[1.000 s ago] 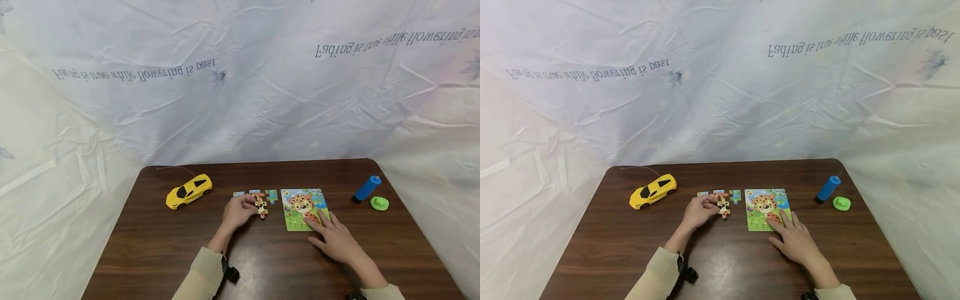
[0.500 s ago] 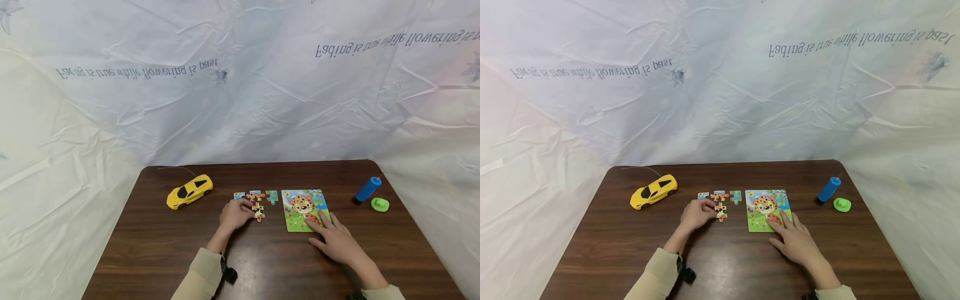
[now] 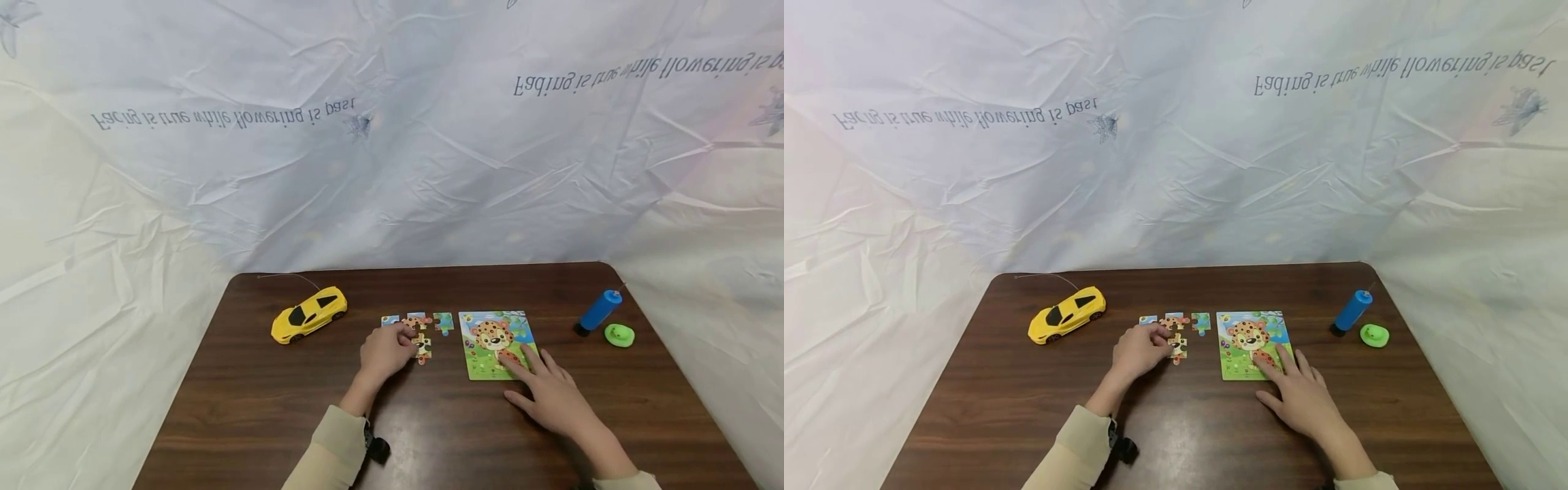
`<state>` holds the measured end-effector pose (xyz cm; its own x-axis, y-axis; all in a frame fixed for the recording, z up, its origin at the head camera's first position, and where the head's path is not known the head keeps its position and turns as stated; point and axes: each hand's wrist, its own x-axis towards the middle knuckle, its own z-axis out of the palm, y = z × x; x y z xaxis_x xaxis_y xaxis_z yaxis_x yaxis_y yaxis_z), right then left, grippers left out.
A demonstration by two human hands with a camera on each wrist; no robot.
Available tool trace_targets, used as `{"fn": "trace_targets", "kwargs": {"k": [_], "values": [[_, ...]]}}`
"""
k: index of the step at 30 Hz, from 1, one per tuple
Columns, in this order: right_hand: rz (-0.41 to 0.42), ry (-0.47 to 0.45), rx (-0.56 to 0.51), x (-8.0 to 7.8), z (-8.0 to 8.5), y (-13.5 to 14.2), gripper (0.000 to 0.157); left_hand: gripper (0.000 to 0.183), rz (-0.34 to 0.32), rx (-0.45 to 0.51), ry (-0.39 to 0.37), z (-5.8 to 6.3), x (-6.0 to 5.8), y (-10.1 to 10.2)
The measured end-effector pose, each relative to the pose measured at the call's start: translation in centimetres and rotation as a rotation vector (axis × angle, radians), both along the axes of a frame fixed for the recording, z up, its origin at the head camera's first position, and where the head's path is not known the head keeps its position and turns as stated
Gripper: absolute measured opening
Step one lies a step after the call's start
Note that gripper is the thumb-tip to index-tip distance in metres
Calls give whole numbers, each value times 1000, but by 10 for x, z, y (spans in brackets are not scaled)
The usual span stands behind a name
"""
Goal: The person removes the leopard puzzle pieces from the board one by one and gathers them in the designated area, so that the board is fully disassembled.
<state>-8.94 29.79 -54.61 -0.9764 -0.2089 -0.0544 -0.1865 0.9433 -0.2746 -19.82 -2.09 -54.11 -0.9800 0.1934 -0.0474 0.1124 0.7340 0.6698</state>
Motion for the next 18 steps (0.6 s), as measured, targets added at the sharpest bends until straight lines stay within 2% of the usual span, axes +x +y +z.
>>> {"fn": "trace_targets", "kwargs": {"k": [4, 7, 12, 18], "values": [[-18, -6, -5, 5, 4, -1, 65, 18, -67, 39, 52, 3, 2, 9], [-24, -19, -20, 7, 7, -2, 65, 20, -116, 65, 65, 7, 3, 21], [-28, -44, -12, 8, 8, -4, 63, 20, -176, 74, 36, 9, 3, 48], [-28, -48, -7, 9, 6, -6, 61, 19, -240, 84, 3, 3, 1, 81]]}}
